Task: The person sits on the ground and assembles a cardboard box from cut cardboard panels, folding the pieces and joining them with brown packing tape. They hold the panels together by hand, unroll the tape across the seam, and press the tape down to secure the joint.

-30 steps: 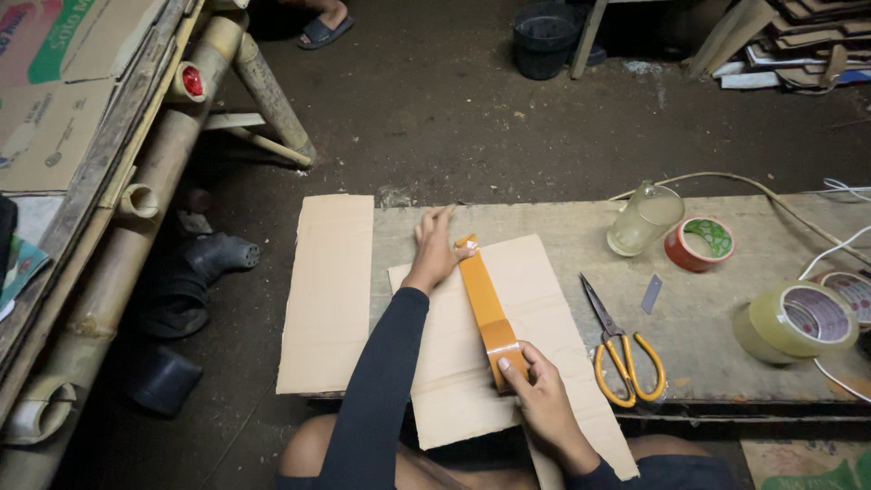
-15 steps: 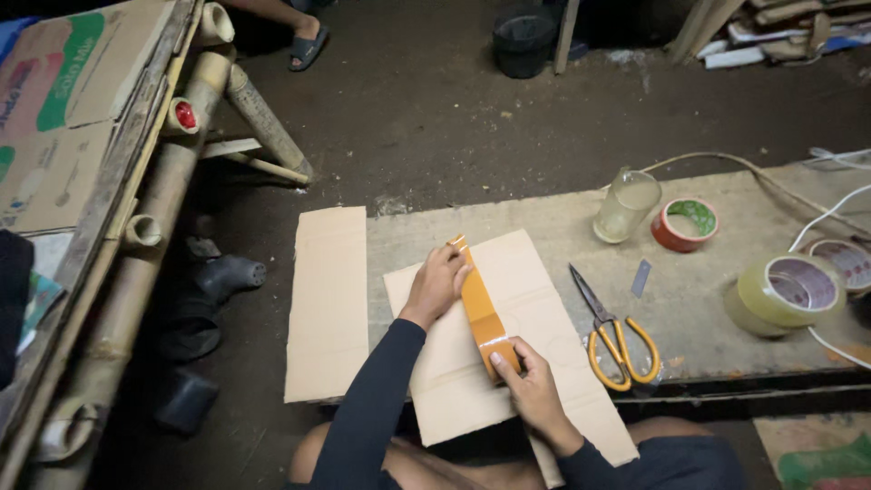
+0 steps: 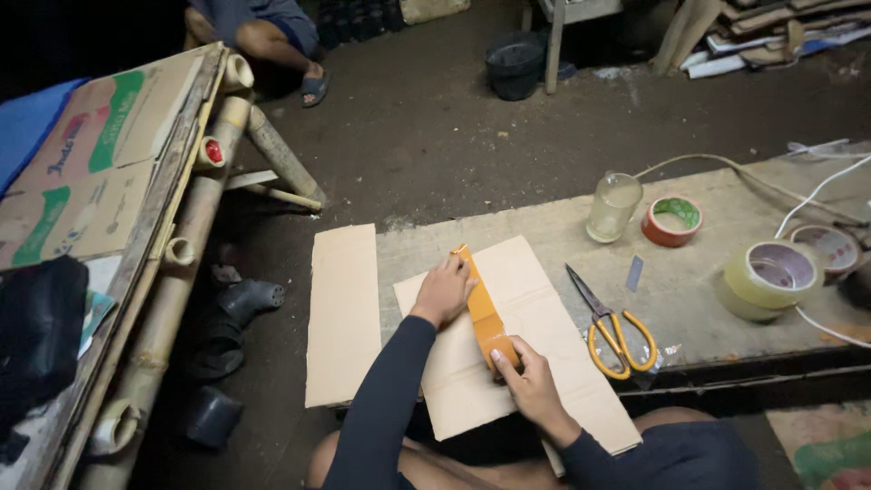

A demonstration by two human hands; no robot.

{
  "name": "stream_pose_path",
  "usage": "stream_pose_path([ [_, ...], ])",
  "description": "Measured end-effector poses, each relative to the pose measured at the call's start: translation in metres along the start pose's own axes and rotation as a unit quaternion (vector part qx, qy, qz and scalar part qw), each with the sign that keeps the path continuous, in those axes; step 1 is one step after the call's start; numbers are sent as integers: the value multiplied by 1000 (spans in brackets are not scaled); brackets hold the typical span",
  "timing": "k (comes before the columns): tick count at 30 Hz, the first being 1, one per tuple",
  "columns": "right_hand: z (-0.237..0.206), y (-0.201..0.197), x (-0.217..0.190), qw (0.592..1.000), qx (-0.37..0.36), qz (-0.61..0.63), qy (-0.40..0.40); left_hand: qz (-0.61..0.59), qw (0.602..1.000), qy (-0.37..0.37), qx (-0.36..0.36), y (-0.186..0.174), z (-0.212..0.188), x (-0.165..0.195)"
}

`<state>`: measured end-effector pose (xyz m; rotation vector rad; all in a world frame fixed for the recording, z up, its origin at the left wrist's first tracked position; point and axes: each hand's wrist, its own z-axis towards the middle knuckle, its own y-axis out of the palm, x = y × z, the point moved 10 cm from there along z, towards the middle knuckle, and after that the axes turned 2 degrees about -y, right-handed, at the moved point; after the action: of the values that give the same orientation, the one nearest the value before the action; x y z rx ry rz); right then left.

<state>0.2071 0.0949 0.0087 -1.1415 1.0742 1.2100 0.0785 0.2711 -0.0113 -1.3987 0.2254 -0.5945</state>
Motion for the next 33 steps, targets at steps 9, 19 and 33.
stream_pose_path([
  [9, 1, -10, 17, 999, -9, -46, 22, -112, 981, -140, 77, -1, 29, -27],
  [19, 45, -41, 12, 998, 52, -35, 13, -163, 975, -111, 102, -11, 26, -29],
  [33, 30, -8, 16, 987, 32, -123, 96, -109, 989, -67, 69, -16, 12, -15],
])
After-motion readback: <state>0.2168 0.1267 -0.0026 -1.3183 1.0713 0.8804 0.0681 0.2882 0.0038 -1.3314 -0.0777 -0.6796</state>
